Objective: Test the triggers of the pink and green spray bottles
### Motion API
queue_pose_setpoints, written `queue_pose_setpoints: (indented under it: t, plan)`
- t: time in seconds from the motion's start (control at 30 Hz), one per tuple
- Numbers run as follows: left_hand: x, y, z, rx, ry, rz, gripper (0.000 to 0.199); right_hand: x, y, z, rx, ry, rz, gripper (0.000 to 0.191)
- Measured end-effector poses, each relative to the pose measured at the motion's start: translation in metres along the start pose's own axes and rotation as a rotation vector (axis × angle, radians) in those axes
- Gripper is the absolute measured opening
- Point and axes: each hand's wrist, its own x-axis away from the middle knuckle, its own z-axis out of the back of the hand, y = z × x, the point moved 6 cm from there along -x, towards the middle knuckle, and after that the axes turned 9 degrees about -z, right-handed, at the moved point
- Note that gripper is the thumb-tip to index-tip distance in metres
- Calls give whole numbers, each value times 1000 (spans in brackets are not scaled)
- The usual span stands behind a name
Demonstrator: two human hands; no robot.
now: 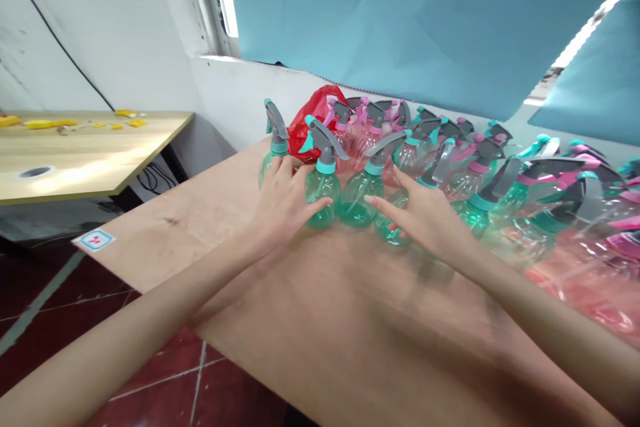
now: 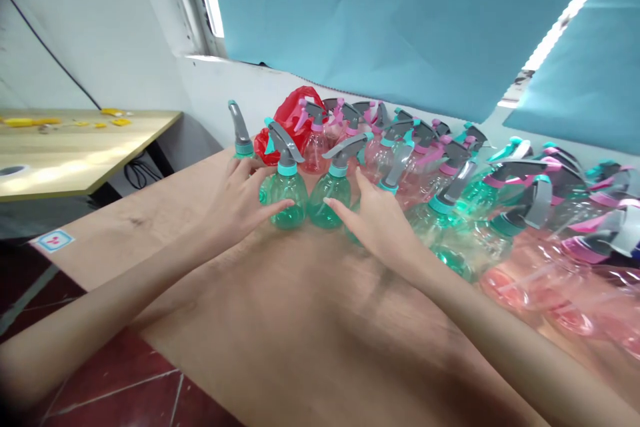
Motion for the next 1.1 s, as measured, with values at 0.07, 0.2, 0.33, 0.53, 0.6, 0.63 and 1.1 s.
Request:
queue_pose_setpoints:
  t: [0.07, 0.2, 0.33, 0.53, 0.6, 0.63, 1.1]
  plan:
    - [-3, -1, 0, -36, -8, -15, 55, -7, 1, -6, -85, -87, -77, 79]
    - [-7, -3, -1, -91, -44, -11, 54, -18, 2, -16, -198, -183, -160, 80]
    - [-11, -4, 1, -118, -86, 24, 54, -28, 1, -23, -289, -170, -138, 74]
    - [-14, -5, 0, -100, -96, 38, 47, -37, 4, -34, -405, -192, -113, 69]
    - [-15, -5, 0, -113, -91, 36, 48, -38, 5, -34, -446, -200, -83, 69]
    - [-15, -5, -1, -122, -92, 37, 49, -38, 5, -34, -462, -206, -64, 69]
    - [-7, 1, 2, -93, -81, 68, 56, -9, -7, -19, -284, -398, -18, 58]
